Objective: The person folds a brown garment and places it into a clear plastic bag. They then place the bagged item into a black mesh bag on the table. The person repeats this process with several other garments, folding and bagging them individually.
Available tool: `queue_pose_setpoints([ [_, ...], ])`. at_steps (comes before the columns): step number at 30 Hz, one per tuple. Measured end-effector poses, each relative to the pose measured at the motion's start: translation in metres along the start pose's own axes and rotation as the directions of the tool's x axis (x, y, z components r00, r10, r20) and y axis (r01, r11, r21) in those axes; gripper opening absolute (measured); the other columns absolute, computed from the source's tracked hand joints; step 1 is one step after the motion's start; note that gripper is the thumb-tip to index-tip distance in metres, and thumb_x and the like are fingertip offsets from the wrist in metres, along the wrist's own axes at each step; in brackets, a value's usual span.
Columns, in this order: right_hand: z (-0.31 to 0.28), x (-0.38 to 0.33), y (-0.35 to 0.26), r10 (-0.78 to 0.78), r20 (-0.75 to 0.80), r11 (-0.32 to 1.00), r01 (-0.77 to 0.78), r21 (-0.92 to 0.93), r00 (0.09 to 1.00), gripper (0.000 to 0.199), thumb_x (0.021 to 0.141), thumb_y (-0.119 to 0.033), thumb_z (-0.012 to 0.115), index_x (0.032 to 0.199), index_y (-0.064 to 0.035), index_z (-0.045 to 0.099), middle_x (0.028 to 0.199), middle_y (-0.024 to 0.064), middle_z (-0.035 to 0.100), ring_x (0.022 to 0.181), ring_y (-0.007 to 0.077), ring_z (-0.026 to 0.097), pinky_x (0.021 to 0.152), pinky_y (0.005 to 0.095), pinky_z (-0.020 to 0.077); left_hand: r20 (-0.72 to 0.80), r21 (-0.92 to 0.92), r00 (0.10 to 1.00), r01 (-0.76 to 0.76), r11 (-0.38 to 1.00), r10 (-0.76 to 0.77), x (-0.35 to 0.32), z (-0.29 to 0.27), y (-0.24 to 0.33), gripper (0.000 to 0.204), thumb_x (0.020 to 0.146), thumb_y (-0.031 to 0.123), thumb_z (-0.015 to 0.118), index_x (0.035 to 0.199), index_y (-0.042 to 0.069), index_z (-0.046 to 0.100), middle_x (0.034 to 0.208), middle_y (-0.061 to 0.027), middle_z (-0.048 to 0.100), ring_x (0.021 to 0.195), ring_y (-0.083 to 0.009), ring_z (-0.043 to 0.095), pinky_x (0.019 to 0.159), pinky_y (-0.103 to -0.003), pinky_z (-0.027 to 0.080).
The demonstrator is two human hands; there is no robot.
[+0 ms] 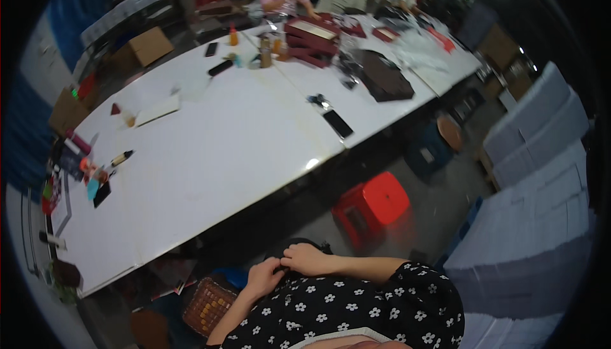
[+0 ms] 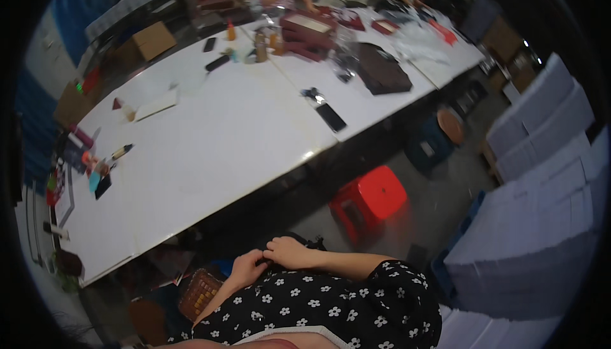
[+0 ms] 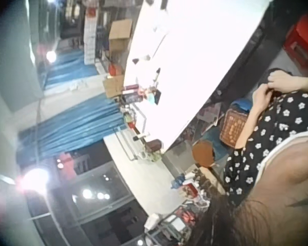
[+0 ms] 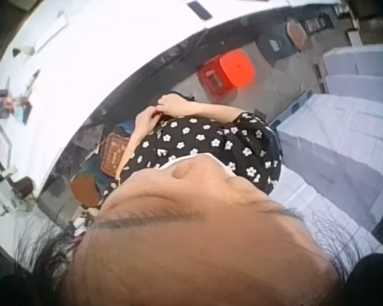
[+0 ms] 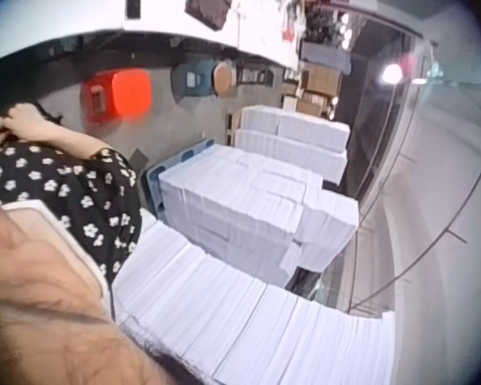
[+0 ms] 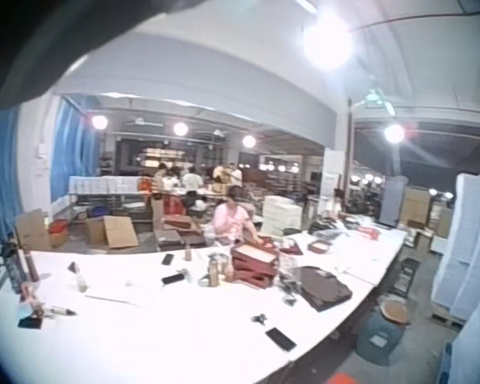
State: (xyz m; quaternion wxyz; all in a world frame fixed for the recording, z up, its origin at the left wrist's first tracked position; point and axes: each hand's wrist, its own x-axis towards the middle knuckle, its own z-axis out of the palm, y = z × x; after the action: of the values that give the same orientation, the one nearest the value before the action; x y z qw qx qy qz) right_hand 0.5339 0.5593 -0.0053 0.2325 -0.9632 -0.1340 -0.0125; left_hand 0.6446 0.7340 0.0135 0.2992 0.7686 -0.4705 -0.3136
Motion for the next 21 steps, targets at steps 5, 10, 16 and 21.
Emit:
queue_pose_setpoints([
  [5, -0.061, -0.118, 0.006, 0.16, -0.194, 0.986, -0.164, -0.004, 0.968, 0.016, 0.079, -0.018, 0.064, 0.091, -0.0105, 0.056, 0.088, 0.0078, 0.054, 0.085, 0.0276, 0.057, 0.07, 0.0383, 0.0487, 0.112, 0.107, 0.955, -0.287, 0.952, 0.275, 0.057, 0.037, 0.088, 0.025, 0.078, 0.028, 0.074, 0.089, 0.01, 0.062, 0.085, -0.0098, 0.059, 0.076, -0.0316, 0.063, 0.062, -0.041, 0.05],
  [10, -0.105, -0.266, 0.002, 0.37, -0.463, 0.91, -0.415, 0.004, 0.806, 0.014, 0.079, -0.017, 0.066, 0.088, -0.0105, 0.058, 0.084, 0.0078, 0.055, 0.081, 0.0272, 0.06, 0.063, 0.0403, 0.0505, 0.09, 0.072, 0.833, -0.552, 0.831, 0.546, 0.1, 0.107, 0.205, 0.034, 0.082, 0.034, 0.075, 0.104, 0.012, 0.064, 0.105, -0.0099, 0.057, 0.083, -0.0308, 0.064, 0.068, -0.038, 0.053],
  [16, -0.166, -0.414, 0.023, 0.624, -0.546, 0.706, -0.703, 0.088, 0.559, 0.014, 0.079, -0.015, 0.07, 0.083, -0.0083, 0.059, 0.08, 0.0107, 0.055, 0.077, 0.0326, 0.06, 0.064, 0.0436, 0.0484, 0.074, 0.088, 0.856, -0.517, 0.851, 0.512, 0.152, 0.173, 0.287, 0.031, 0.088, 0.034, 0.069, 0.109, 0.012, 0.061, 0.112, -0.009, 0.056, 0.086, -0.0298, 0.065, 0.07, -0.039, 0.053],
  [21, -0.189, -0.511, 0.047, 0.715, -0.636, 0.526, -0.823, 0.214, 0.291, 0.016, 0.078, -0.013, 0.071, 0.081, -0.0054, 0.057, 0.08, 0.0138, 0.054, 0.075, 0.0368, 0.058, 0.065, 0.0455, 0.0451, 0.258, 0.167, 0.851, -0.506, 0.846, 0.458, 0.217, 0.222, 0.316, 0.031, 0.092, 0.038, 0.063, 0.109, 0.012, 0.061, 0.108, -0.0099, 0.061, 0.094, -0.0301, 0.065, 0.078, -0.039, 0.052],
])
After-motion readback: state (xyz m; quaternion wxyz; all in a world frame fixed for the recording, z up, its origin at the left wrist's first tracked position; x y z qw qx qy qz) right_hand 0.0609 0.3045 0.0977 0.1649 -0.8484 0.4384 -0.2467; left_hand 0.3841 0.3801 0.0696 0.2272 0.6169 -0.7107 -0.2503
